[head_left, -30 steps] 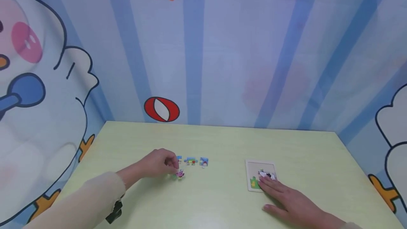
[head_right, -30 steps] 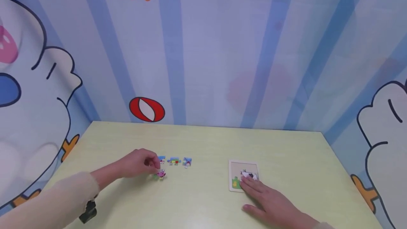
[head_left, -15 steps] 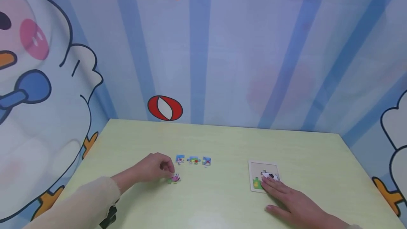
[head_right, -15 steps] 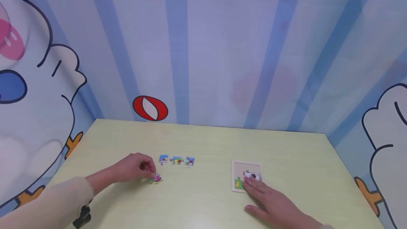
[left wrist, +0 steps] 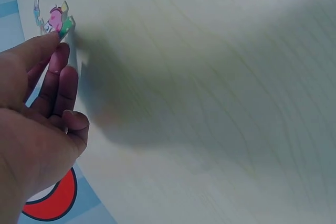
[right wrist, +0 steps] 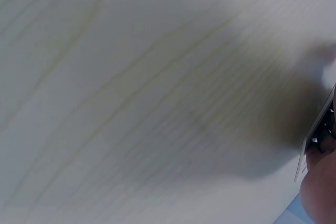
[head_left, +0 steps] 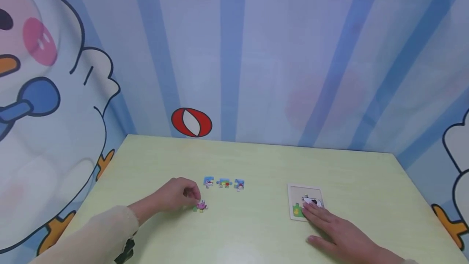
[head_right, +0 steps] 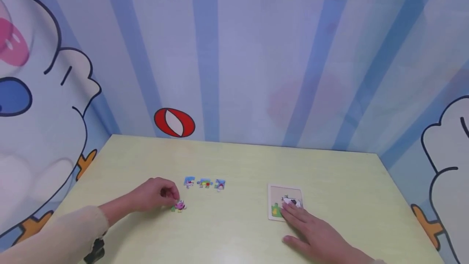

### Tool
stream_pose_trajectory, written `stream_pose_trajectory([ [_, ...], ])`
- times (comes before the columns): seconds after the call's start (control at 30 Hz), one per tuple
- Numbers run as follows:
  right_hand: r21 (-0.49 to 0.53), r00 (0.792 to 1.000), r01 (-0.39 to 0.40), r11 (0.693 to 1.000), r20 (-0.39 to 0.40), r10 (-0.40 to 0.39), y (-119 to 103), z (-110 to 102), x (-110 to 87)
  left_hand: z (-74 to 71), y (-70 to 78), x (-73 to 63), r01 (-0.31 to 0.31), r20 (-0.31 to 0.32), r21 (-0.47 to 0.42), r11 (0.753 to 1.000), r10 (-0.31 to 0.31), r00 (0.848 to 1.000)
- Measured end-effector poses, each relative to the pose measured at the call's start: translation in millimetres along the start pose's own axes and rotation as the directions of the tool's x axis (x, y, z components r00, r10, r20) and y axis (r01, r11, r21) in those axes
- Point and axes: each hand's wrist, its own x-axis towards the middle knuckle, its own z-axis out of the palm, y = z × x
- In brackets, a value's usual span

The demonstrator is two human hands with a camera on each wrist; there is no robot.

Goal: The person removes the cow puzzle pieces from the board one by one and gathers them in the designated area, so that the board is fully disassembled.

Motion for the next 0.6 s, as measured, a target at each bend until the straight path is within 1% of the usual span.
stream_pose_trajectory([
  [0.13, 0.004, 1.0, -0.007, 1.0, 0.003, 0.007, -1, 0, -1.0, 0.5, -0.6, 0.5, -0.023, -0.008, -0.008, 1.0, 0.023, 1.0],
  [0.27, 0.013, 1.0, -0.01, 1.0, 0.013, 0.01, -1, -1, -0.9, 4.4, -2.5, 5.4, -0.051, -0.045, -0.004, 0.999, 0.05, 0.998],
  [0.4, 0.014, 1.0, -0.01, 1.0, 0.005, 0.01, -1, 1, -1.7, 7.2, -2.9, 11.9, -0.074, -0.077, 0.013, 0.997, 0.075, 0.994],
  [0.47, 0.011, 1.0, -0.006, 1.0, -0.001, 0.006, -1, 2, -2.0, 7.6, -2.2, 14.0, -0.081, -0.083, 0.021, 0.996, 0.083, 0.993],
  [0.6, 0.005, 1.0, -0.003, 1.0, -0.004, 0.003, -1, 3, -1.8, 9.2, -2.0, 17.6, -0.077, -0.096, 0.02, 0.997, 0.078, 0.992],
])
